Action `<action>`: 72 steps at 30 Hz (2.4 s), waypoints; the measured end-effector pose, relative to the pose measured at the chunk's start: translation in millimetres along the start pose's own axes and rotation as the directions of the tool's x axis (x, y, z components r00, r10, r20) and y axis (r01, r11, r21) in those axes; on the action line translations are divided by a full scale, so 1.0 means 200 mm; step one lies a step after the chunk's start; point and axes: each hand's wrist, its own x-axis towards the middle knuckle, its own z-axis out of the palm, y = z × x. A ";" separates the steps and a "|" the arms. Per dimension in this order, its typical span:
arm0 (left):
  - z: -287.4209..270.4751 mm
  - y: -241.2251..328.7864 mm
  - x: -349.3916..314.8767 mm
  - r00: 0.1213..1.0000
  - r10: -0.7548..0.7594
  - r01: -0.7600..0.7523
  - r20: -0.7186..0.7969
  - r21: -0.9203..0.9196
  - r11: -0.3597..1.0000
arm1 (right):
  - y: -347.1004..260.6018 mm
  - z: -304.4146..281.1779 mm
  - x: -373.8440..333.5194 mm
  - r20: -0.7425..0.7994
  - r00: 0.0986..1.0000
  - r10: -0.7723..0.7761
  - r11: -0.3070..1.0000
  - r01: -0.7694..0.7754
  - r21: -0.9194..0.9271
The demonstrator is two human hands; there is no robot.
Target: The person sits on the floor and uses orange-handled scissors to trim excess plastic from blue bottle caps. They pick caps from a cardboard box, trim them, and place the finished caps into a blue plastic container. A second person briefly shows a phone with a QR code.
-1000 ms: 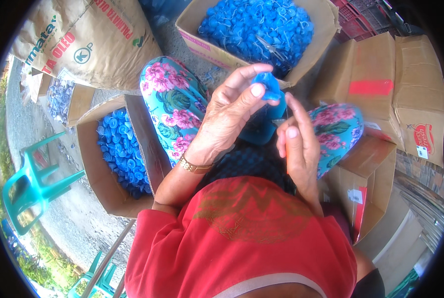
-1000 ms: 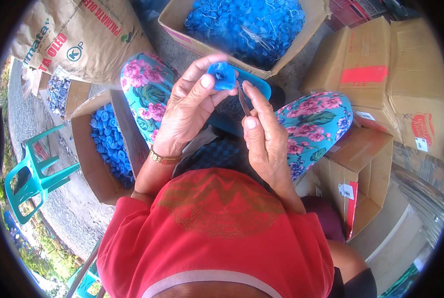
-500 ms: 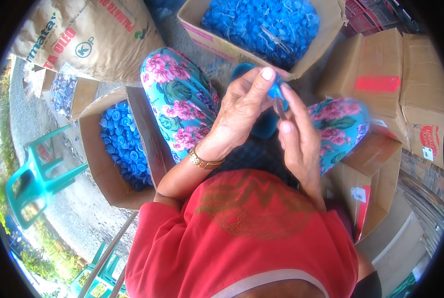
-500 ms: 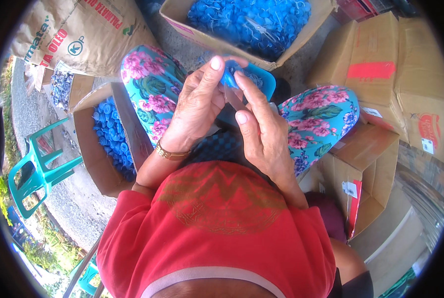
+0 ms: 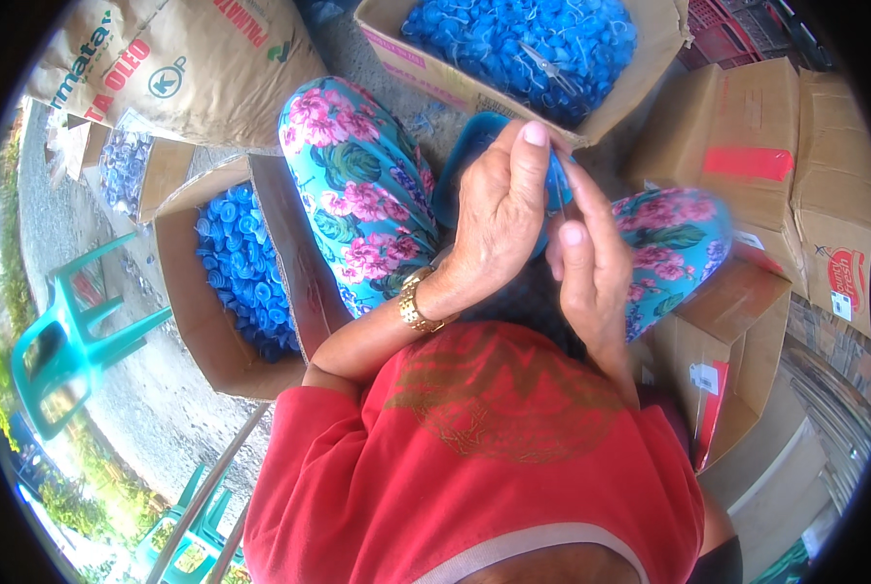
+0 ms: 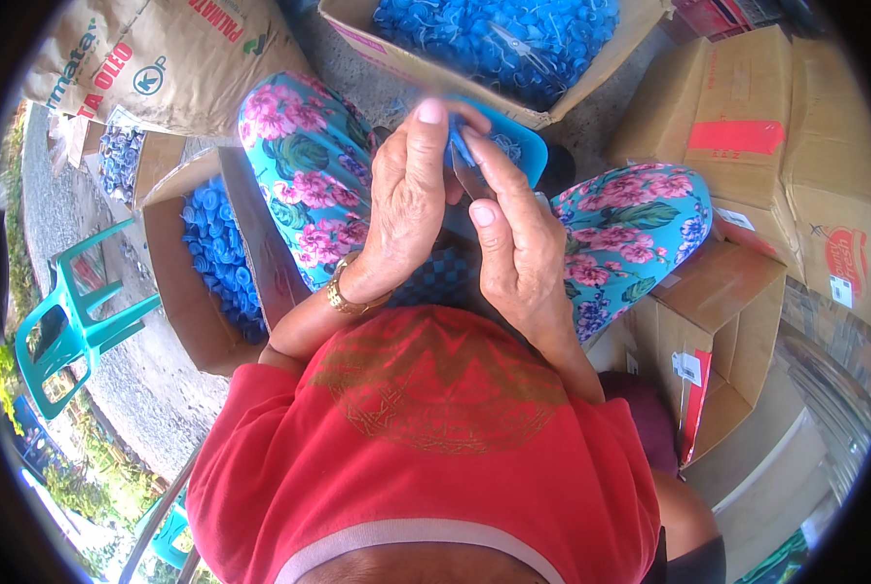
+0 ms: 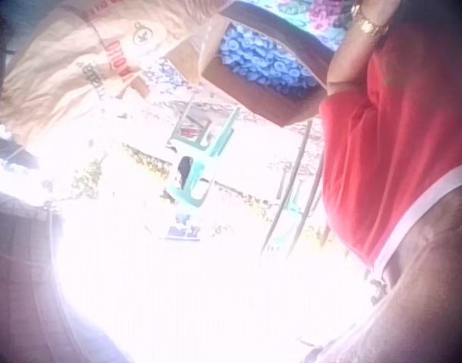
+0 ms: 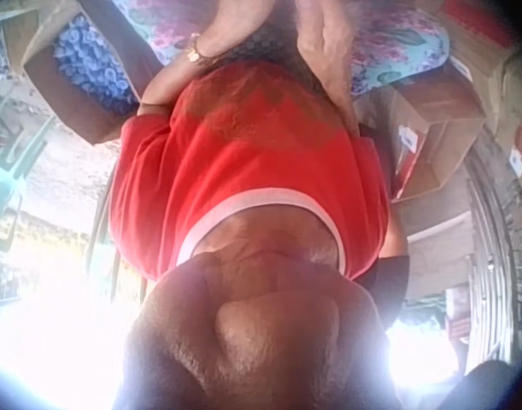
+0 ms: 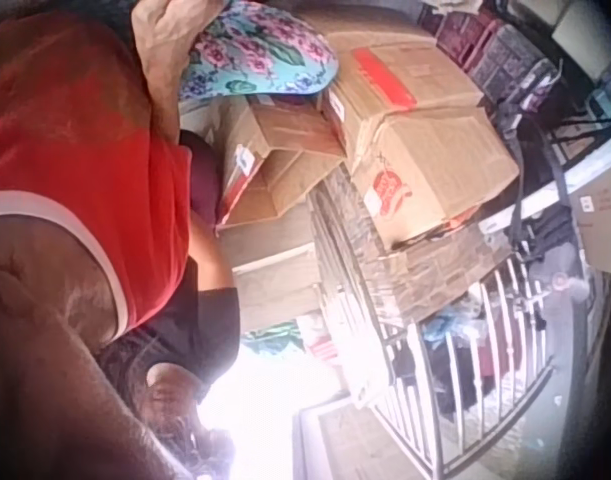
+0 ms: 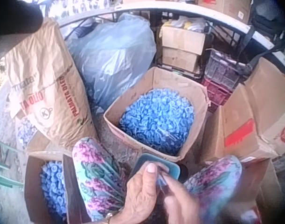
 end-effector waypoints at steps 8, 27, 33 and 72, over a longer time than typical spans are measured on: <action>0.01 0.00 -0.01 0.998 0.022 -0.022 -0.057 -0.002 1.000 | -0.01 0.01 0.00 0.047 0.995 0.084 0.982 -0.091 0.164; 0.05 -0.01 0.03 0.959 0.233 -0.224 -0.158 0.073 0.972 | 0.03 0.03 0.03 -0.034 0.999 -0.030 0.984 0.036 0.172; 0.05 0.03 0.01 0.993 0.074 -0.079 -0.089 -0.048 0.996 | 0.03 0.05 0.03 -0.068 0.996 -0.059 0.984 0.070 0.165; 0.00 0.00 0.03 0.980 -0.063 0.175 0.190 -0.655 0.735 | -0.02 -0.06 -0.04 0.051 0.995 0.089 0.924 -0.101 0.368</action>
